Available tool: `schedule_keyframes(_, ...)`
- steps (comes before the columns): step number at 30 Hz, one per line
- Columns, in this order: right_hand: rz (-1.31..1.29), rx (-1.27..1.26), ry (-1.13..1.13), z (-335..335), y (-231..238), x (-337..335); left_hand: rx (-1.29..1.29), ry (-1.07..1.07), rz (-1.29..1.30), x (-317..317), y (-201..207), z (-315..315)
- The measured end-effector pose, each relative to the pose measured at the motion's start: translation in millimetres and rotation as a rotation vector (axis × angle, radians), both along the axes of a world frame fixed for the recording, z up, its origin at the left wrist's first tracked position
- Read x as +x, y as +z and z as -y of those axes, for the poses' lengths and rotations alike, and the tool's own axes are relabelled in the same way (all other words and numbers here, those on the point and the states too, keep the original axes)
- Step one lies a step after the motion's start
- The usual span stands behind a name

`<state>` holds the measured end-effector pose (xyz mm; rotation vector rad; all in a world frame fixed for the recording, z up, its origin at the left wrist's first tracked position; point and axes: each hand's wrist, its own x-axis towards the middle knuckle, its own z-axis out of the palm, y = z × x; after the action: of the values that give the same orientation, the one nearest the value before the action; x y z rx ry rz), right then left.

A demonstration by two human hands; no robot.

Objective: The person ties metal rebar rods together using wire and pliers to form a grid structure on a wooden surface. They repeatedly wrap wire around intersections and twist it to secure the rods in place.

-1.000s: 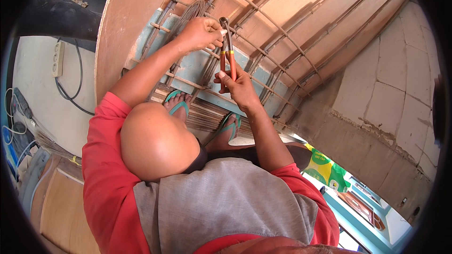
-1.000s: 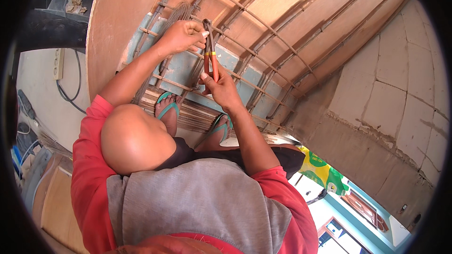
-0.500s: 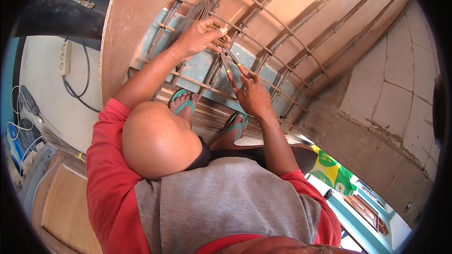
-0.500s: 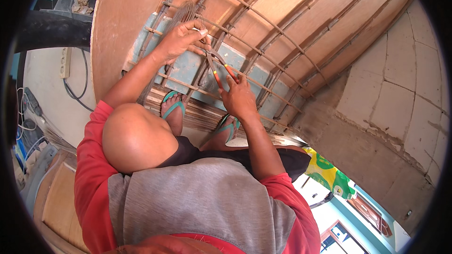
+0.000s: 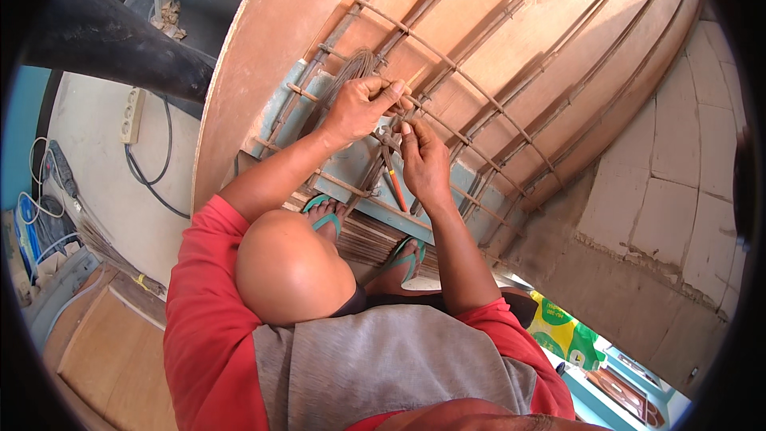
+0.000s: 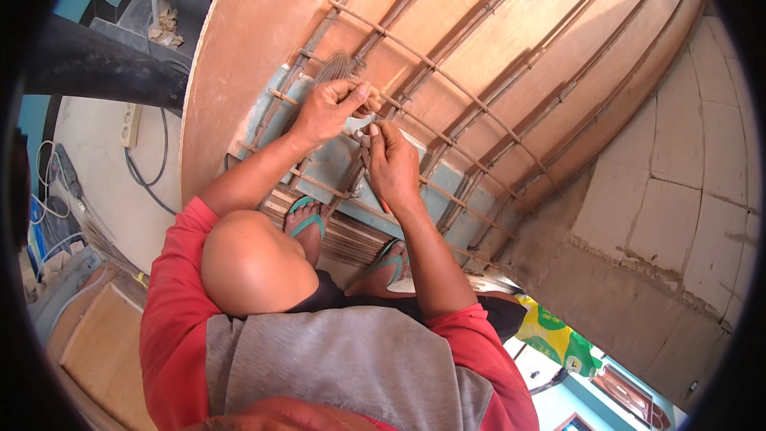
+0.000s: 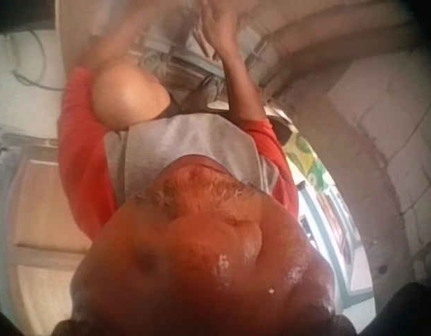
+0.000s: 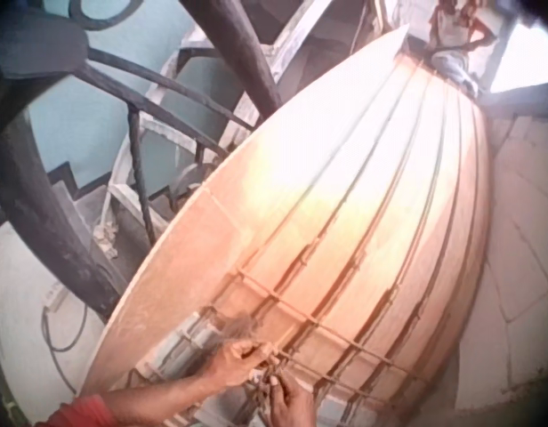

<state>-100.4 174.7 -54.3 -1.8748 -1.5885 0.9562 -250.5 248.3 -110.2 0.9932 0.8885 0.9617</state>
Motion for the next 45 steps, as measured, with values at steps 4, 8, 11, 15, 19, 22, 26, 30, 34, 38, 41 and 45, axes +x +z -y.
schedule_keyframes(4, -0.178, 0.003, -0.067, -12.8, -5.8, -1.2, -0.152, 0.057, 0.25, -1.2, -6.7, -11.9)
schedule_keyframes(8, -0.097, 0.069, -0.034, -39.2, 5.6, -0.6, -0.113, 0.083, 0.218, -5.1, -7.2, -32.1)
schedule_keyframes(11, 0.115, 0.26, 0.016, -77.9, 9.3, 11.0, 0.18, 0.144, -0.209, -17.3, -6.0, -55.4)
schedule_keyframes(15, 0.462, 0.514, 0.194, -153.0, 25.8, 14.4, 0.497, 0.484, -0.762, -35.2, -49.9, -97.1)
schedule_keyframes(19, 0.727, 0.271, 0.252, -210.1, 19.6, 6.0, 0.424, 0.567, -0.839, -30.0, -68.8, -117.3)
schedule_keyframes(22, 0.834, 0.179, 0.319, -238.5, 9.0, -3.9, 0.294, 0.587, -0.79, -24.1, -82.9, -130.5)
schedule_keyframes(26, 0.881, 0.134, 0.4, -263.7, -11.1, -3.4, 0.091, 0.579, -0.707, -26.7, -69.7, -141.4)
schedule_keyframes(30, 0.855, 0.151, 0.535, -295.5, -45.6, 14.1, -0.081, 0.601, -0.559, -22.2, -71.7, -147.6)
schedule_keyframes(34, 0.832, 0.118, 0.534, -302.1, -49.2, 9.0, -0.19, 0.552, -0.367, -24.9, -79.6, -154.0)
schedule_keyframes(38, 0.904, 0.064, 0.529, -289.4, -22.5, -26.0, -0.266, 0.65, -0.198, -21.6, -82.2, -162.6)
schedule_keyframes(41, 0.955, 0.063, 0.572, -289.6, -18.7, -33.8, -0.279, 0.714, -0.125, -14.2, -81.6, -162.4)
schedule_keyframes(45, 0.974, 0.206, 0.622, -295.6, -28.1, -28.8, -0.255, 0.803, -0.08, -5.3, -81.3, -166.1)
